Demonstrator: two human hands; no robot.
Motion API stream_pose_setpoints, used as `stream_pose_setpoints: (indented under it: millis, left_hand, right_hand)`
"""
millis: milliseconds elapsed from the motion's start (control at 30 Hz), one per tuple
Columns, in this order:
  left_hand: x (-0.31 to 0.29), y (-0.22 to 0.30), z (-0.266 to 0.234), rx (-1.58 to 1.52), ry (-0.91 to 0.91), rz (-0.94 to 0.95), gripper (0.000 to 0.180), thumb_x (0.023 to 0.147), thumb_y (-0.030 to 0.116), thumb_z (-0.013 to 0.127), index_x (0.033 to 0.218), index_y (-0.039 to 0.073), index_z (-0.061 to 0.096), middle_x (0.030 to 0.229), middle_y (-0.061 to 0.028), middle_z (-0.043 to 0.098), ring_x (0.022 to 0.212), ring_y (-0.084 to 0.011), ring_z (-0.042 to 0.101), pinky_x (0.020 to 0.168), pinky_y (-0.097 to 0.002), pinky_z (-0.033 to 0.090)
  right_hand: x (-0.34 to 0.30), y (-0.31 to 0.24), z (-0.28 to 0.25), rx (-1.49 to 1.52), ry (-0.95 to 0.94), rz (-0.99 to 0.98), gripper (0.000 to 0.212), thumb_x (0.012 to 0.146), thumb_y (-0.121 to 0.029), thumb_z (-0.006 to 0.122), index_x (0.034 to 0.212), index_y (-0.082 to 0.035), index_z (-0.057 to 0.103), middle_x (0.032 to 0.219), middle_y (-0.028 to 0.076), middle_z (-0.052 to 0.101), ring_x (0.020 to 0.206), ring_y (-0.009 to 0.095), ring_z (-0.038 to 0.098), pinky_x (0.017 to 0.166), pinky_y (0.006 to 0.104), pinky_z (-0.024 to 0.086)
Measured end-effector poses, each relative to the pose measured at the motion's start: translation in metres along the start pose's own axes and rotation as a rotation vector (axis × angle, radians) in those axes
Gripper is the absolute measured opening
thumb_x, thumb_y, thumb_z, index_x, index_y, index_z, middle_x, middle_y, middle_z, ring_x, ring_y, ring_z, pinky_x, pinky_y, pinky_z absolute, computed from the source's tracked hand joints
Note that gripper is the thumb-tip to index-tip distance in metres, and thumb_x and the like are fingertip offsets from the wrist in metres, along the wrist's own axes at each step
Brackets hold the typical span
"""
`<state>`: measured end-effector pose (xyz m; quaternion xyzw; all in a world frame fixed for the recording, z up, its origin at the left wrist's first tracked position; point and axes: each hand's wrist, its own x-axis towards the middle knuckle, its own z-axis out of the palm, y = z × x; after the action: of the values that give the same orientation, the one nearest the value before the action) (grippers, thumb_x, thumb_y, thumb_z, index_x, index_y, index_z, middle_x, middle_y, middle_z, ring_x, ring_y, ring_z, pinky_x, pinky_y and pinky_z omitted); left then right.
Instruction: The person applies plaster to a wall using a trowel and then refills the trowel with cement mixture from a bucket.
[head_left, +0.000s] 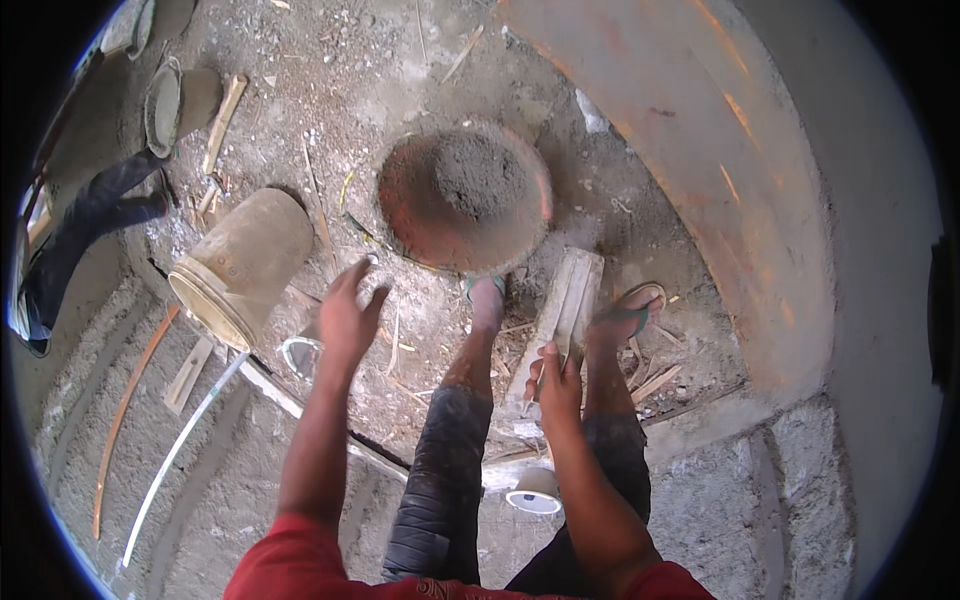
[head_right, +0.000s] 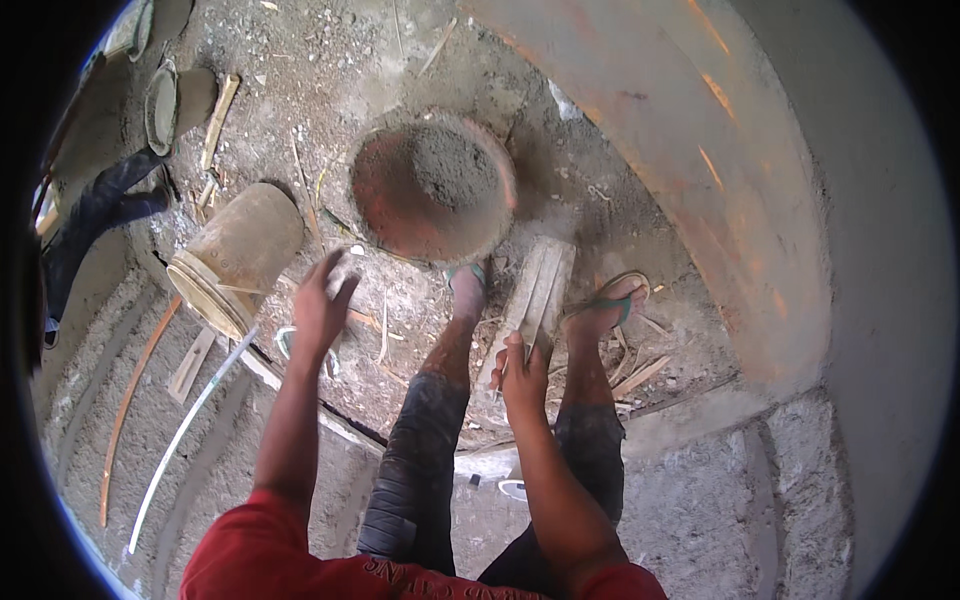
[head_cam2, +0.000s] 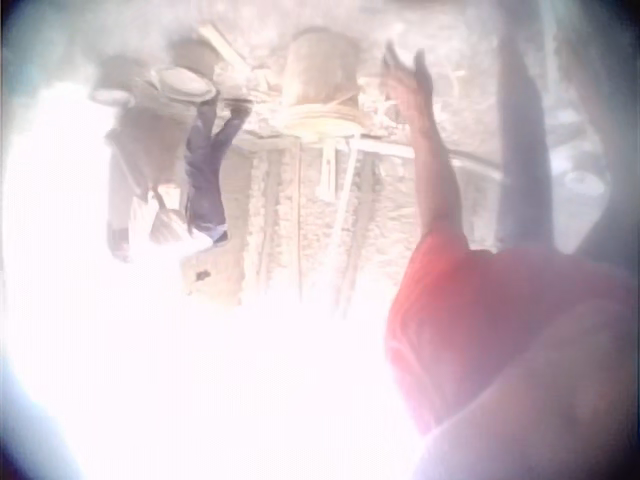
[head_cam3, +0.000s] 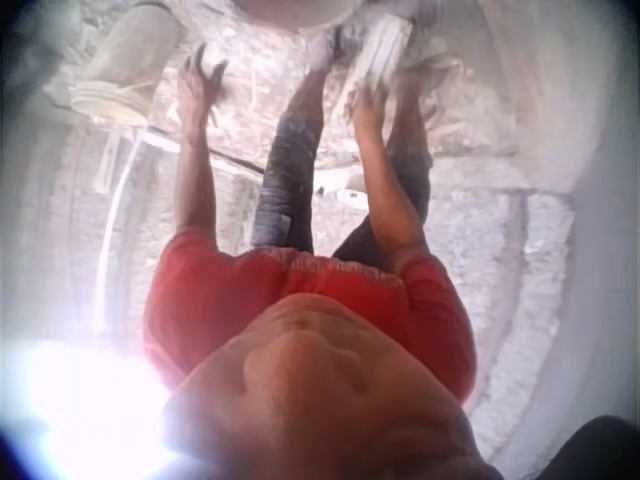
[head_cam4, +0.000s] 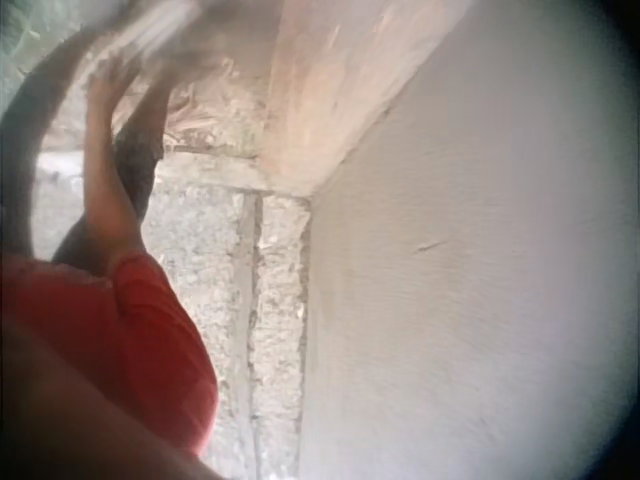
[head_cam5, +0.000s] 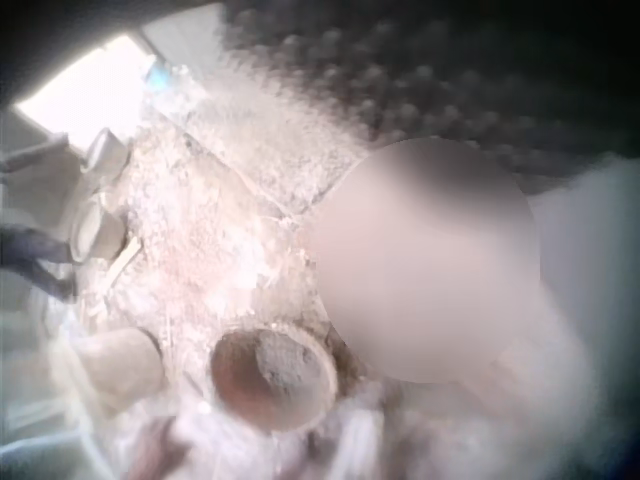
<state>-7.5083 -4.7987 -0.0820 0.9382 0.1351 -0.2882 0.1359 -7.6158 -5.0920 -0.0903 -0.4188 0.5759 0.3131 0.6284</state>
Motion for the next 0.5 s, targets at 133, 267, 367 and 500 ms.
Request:
stream_pose_setpoints:
  millis: [133, 267, 367, 500]
  left_hand:
    - [0.118, 0.021, 0.128, 0.338, -0.074, 0.222, 0.028, 0.086, 0.019, 0.055, 0.112, 0.009, 0.062, 0.107, -0.0140, 0.064, 0.101, -0.0310, 0.062, 0.081, -0.0430, 0.052]
    - [0.167, -0.018, 0.214, 0.571, -0.029, 0.225, 0.030, 0.093, 0.024, 0.042, 0.109, 0.008, 0.062, 0.106, -0.0143, 0.063, 0.101, -0.0308, 0.061, 0.079, -0.0425, 0.054]
    - [0.174, 0.014, 0.229, 0.473, -0.204, 0.186, 0.030, 0.093, 0.024, 0.043, 0.110, 0.006, 0.060, 0.107, -0.0171, 0.062, 0.104, -0.0320, 0.060, 0.080, -0.0424, 0.054]
    - [0.174, 0.000, 0.205, 0.216, 0.099, -0.066, 0.033, 0.091, 0.032, 0.051, 0.101, 0.002, 0.061, 0.105, -0.0204, 0.065, 0.097, -0.0410, 0.063, 0.079, -0.0441, 0.054]
  right_hand:
    - [0.002, -0.001, -0.001, 0.020, -0.047, -0.019, 0.039, 0.097, -0.041, 0.053, 0.102, -0.003, 0.051, 0.067, 0.003, 0.049, 0.048, 0.013, 0.048, 0.042, 0.0270, 0.041]
    - [0.005, -0.002, -0.002, -0.008, -0.043, -0.016, 0.034, 0.099, -0.036, 0.052, 0.100, -0.001, 0.049, 0.068, 0.004, 0.048, 0.048, 0.012, 0.047, 0.042, 0.0252, 0.042]
    - [-0.006, -0.017, -0.016, 0.025, 0.012, 0.060, 0.037, 0.098, -0.037, 0.052, 0.100, -0.001, 0.049, 0.068, 0.004, 0.049, 0.049, 0.013, 0.048, 0.045, 0.0259, 0.042]
    - [-0.009, -0.013, -0.004, -0.004, -0.089, 0.075, 0.037, 0.098, -0.038, 0.053, 0.100, -0.001, 0.049, 0.068, 0.003, 0.049, 0.050, 0.013, 0.048, 0.045, 0.0266, 0.042]
